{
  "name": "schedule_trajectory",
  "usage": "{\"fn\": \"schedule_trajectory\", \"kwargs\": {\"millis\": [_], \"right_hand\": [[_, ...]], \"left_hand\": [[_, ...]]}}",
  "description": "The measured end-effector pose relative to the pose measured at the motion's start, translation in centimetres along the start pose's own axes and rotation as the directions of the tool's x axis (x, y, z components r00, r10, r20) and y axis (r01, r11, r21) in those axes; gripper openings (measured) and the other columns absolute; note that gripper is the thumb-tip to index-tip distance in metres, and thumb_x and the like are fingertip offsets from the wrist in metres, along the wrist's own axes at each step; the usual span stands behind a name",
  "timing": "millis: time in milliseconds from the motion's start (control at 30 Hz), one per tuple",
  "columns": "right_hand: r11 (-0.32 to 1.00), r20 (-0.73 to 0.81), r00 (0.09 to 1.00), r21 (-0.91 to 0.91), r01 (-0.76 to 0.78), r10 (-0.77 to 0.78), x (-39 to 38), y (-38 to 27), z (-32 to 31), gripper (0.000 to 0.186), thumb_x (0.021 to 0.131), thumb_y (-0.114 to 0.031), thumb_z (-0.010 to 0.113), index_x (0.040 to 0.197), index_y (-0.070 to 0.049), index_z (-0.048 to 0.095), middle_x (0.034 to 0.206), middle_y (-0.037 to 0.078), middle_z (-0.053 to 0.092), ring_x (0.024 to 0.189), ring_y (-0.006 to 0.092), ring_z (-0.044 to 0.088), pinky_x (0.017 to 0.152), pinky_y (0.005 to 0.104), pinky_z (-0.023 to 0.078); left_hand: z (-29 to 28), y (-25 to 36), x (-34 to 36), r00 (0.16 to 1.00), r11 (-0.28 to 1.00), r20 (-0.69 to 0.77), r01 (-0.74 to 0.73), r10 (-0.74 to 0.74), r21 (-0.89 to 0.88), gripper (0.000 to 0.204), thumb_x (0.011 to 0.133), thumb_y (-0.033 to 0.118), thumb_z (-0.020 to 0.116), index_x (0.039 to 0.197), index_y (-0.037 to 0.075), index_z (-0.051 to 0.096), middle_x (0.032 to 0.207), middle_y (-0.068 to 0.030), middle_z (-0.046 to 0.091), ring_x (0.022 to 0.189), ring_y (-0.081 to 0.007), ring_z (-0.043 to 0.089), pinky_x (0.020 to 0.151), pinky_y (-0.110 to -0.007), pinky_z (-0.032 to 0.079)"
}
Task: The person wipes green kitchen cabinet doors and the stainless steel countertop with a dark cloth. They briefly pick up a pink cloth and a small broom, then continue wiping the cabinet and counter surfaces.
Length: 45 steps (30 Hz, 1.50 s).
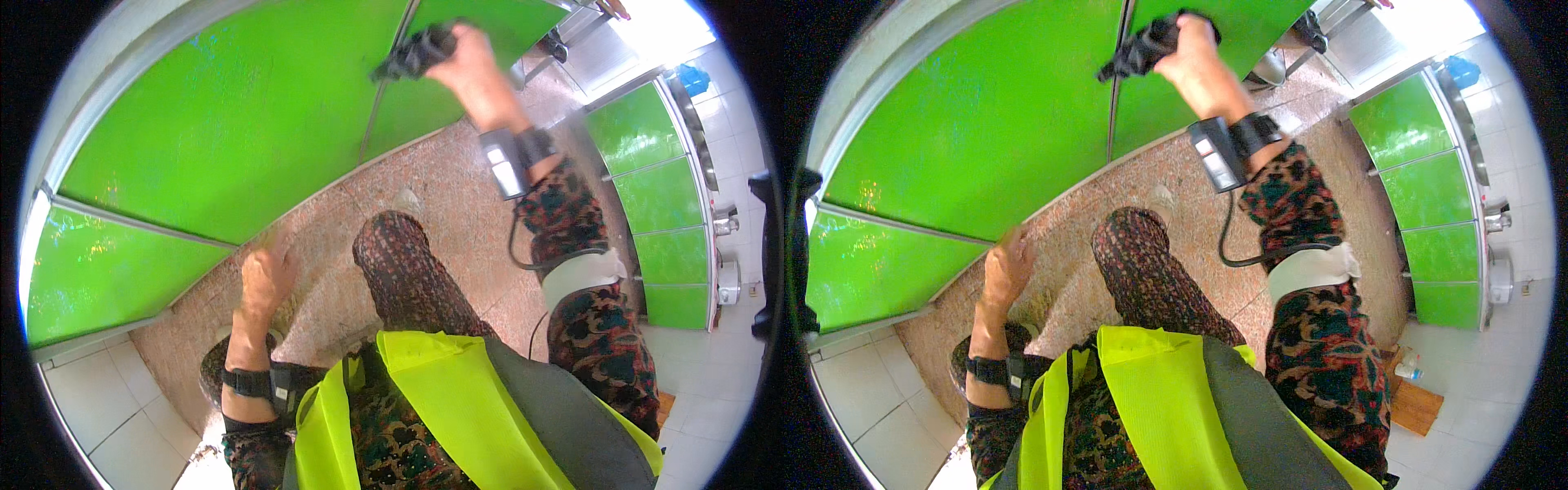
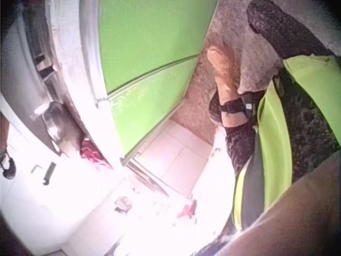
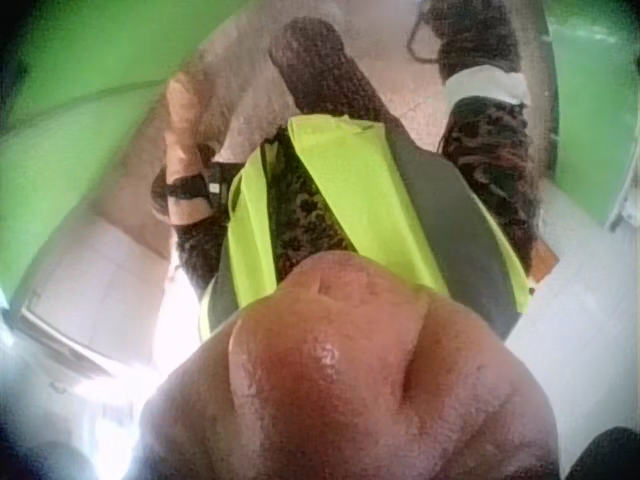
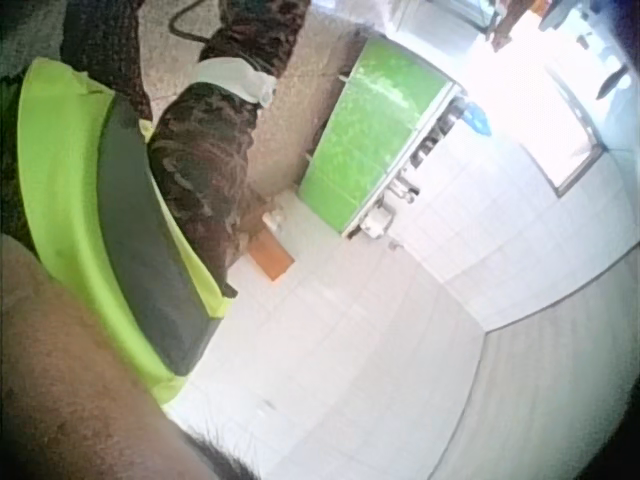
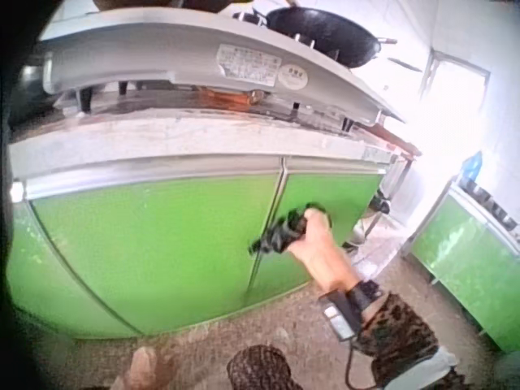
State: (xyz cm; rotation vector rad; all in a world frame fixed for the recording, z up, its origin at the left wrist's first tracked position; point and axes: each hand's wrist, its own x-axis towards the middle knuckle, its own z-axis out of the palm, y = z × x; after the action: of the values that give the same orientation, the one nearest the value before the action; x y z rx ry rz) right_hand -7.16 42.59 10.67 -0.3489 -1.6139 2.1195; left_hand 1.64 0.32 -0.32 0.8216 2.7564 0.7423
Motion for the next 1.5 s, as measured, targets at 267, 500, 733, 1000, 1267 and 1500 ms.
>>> {"fn": "schedule_trajectory", "kwargs": {"millis": [267,500,733,1000,1267,1500], "right_hand": [[0.878,-0.393,0.797,-0.065,0.475,-0.46,3.2,-6.1,-2.9,0.021,0.092,-0.031,0.051,0.08,-0.013,0.054,0.07,0.003,0.054,0.061,0.0228,0.054,0.057,0.0374,0.047],[0.419,-0.181,0.644,-0.877,0.237,-0.743,7.9,0.9,-10.9,0.025,0.088,-0.036,0.055,0.092,-0.011,0.055,0.086,0.003,0.055,0.076,0.023,0.053,0.07,0.0362,0.044],[-0.014,-0.022,0.797,-0.999,-0.039,-0.603,10.5,9.8,-20.6,0.037,0.084,-0.041,0.059,0.104,-0.009,0.056,0.102,0.004,0.057,0.092,0.0233,0.053,0.084,0.0351,0.042],[0.528,-0.155,0.912,-0.774,-0.351,0.379,5.1,32.8,-19.6,0.055,0.08,-0.047,0.064,0.117,-0.007,0.057,0.121,0.005,0.059,0.109,0.0235,0.052,0.099,0.0338,0.04],[0.453,0.382,0.914,-0.796,0.402,-0.14,-6.0,37.3,-8.7,0.061,0.072,-0.035,0.078,0.112,0.005,0.055,0.105,0.025,0.06,0.102,0.0446,0.055,0.091,0.0469,0.045],[0.593,-0.238,0.611,0.644,-0.483,0.755,-3.6,29.7,1.6,0.03,0.098,-0.029,0.038,0.115,-0.014,0.058,0.117,0.005,0.062,0.097,0.0269,0.061,0.083,0.048,0.05]], "left_hand": [[-0.1,-0.9,-0.6,0.995,0.995,-0.088,-0.055,0.048,-0.08,0.031,0.085,0.016,0.064,0.112,0.003,0.059,0.105,-0.0203,0.065,0.089,-0.0386,0.065,0.078,-0.043,0.052],[0.2,-1.5,0.3,1.0,0.996,-0.022,-0.024,0.023,-0.082,0.039,0.084,0.017,0.066,0.119,0.004,0.056,0.11,-0.0226,0.062,0.093,-0.0435,0.063,0.075,-0.047,0.053],[2.3,-1.1,2.4,0.988,0.998,0.145,0.051,-0.046,-0.032,0.037,0.083,0.012,0.067,0.118,0.005,0.057,0.106,-0.0215,0.065,0.094,-0.0406,0.064,0.078,-0.043,0.053],[3.9,-0.5,3.8,0.966,0.994,0.25,0.088,-0.069,-0.067,0.034,0.085,0.016,0.063,0.116,0.006,0.055,0.103,-0.0232,0.062,0.092,-0.0437,0.061,0.073,-0.049,0.051],[3.7,0.5,4.7,0.963,0.995,0.253,0.099,-0.099,0.013,0.026,0.085,0.02,0.062,0.106,0.006,0.054,0.098,-0.0218,0.062,0.089,-0.0431,0.061,0.072,-0.05,0.051],[2.1,0.3,3.3,0.992,1.0,0.124,0.025,-0.023,-0.015,0.026,0.086,0.022,0.062,0.104,0.005,0.053,0.097,-0.0228,0.063,0.086,-0.0429,0.063,0.072,-0.051,0.052]]}}
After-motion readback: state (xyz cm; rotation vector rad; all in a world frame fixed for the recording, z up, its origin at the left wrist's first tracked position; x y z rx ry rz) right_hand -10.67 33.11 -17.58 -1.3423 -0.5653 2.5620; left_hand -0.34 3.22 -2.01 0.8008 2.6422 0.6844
